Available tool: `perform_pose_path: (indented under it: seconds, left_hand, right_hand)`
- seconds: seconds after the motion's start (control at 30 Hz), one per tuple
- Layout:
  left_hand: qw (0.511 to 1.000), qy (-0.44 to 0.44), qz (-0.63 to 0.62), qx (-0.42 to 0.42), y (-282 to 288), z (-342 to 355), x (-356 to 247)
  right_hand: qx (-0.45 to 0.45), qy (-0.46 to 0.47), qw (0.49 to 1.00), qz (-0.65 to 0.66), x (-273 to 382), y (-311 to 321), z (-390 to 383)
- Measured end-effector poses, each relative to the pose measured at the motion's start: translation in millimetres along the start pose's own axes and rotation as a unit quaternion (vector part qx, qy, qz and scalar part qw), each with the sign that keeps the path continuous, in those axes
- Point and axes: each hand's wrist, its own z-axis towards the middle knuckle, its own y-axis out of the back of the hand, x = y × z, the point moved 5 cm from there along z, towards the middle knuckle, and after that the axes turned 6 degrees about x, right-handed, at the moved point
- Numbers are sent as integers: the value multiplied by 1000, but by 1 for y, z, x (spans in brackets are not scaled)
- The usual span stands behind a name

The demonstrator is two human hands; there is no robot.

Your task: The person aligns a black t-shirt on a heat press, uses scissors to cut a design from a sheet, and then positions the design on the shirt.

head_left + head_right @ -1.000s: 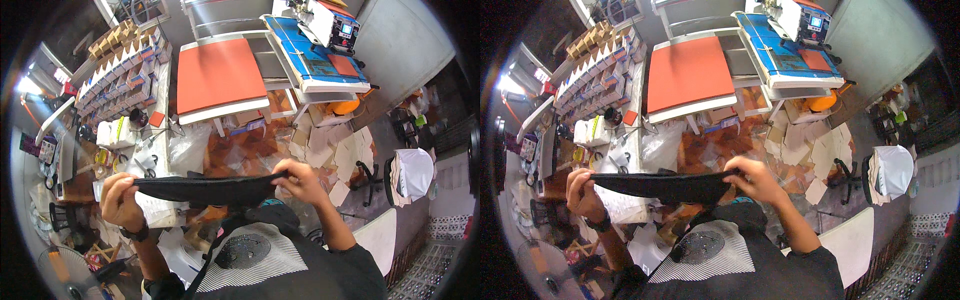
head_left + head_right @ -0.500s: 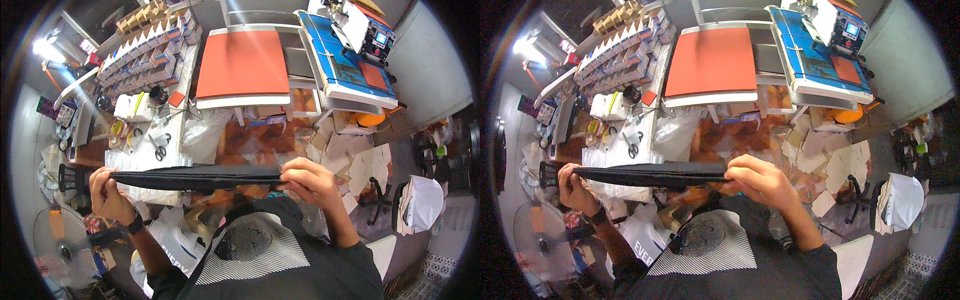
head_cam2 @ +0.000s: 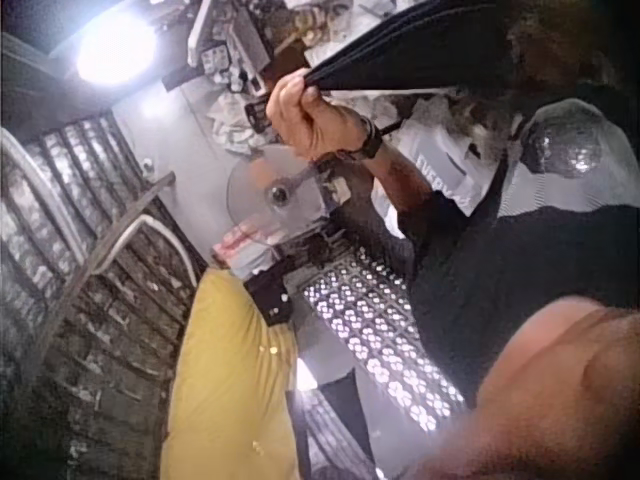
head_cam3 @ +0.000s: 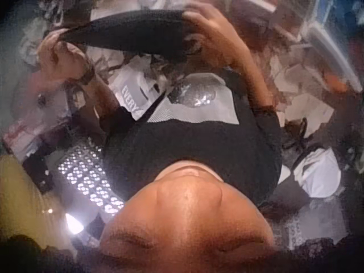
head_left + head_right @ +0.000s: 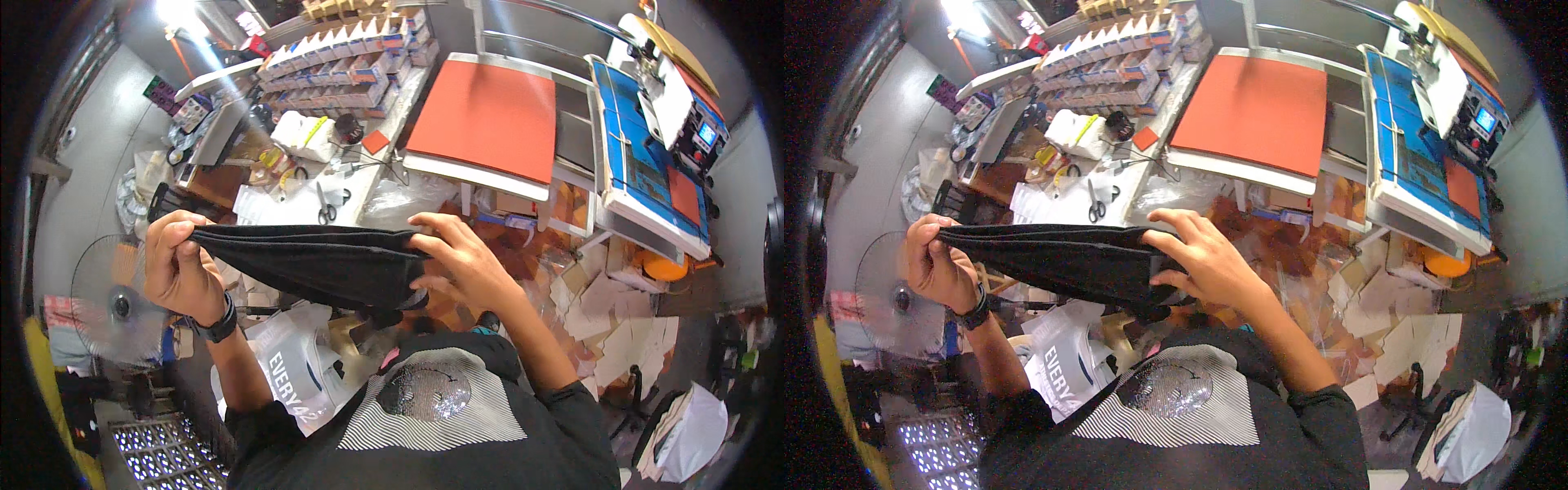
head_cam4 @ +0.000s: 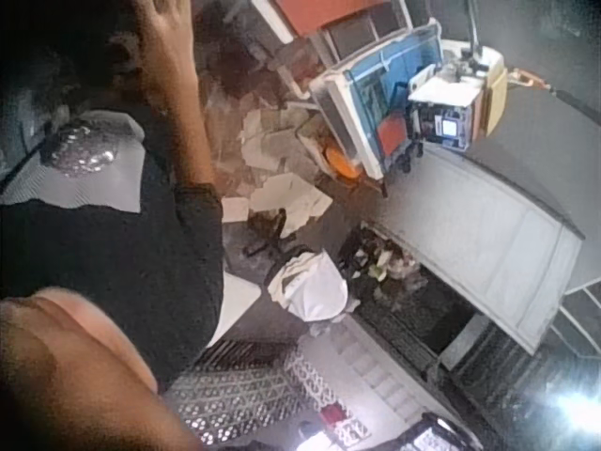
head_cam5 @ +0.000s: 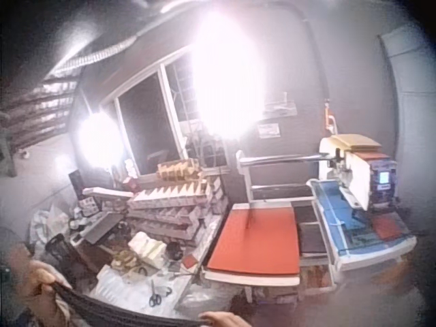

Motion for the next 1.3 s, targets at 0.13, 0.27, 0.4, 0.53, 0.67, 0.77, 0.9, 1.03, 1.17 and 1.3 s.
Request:
perform_pose_path:
  seconds: [0.13,0.27,0.4,0.53,0.67,0.77,0.9,1.03,1.17,1.3]
  left_hand:
    - [998,-9,66,-4,21,-4,-16]
    - [982,30,184,19,44,-18,-18]
    - [975,135,168,60,34,-46,7]
    - [981,115,134,76,29,-65,16]
    - [986,136,66,73,18,-76,30]
    - [990,119,50,55,12,-78,42]
    - [992,117,38,40,4,-79,55]
    - [993,112,-4,23,0,-70,72]
    - [996,77,-29,23,-3,-57,79]
    - [998,52,-39,23,-4,-40,81]
  right_hand:
    - [39,19,998,52,-15,-23,1]
    - [70,-32,985,158,-13,8,-13]
    - [112,51,988,94,31,85,7]
    - [220,43,974,-18,48,104,12]
    - [186,-6,980,-72,57,112,20]
    - [150,-36,983,-99,81,120,14]
    - [152,-49,983,-88,93,115,10]
    - [178,-62,973,-130,104,108,5]
    - [133,-66,972,-182,100,106,-4]
    - [81,-35,958,-273,113,108,-2]
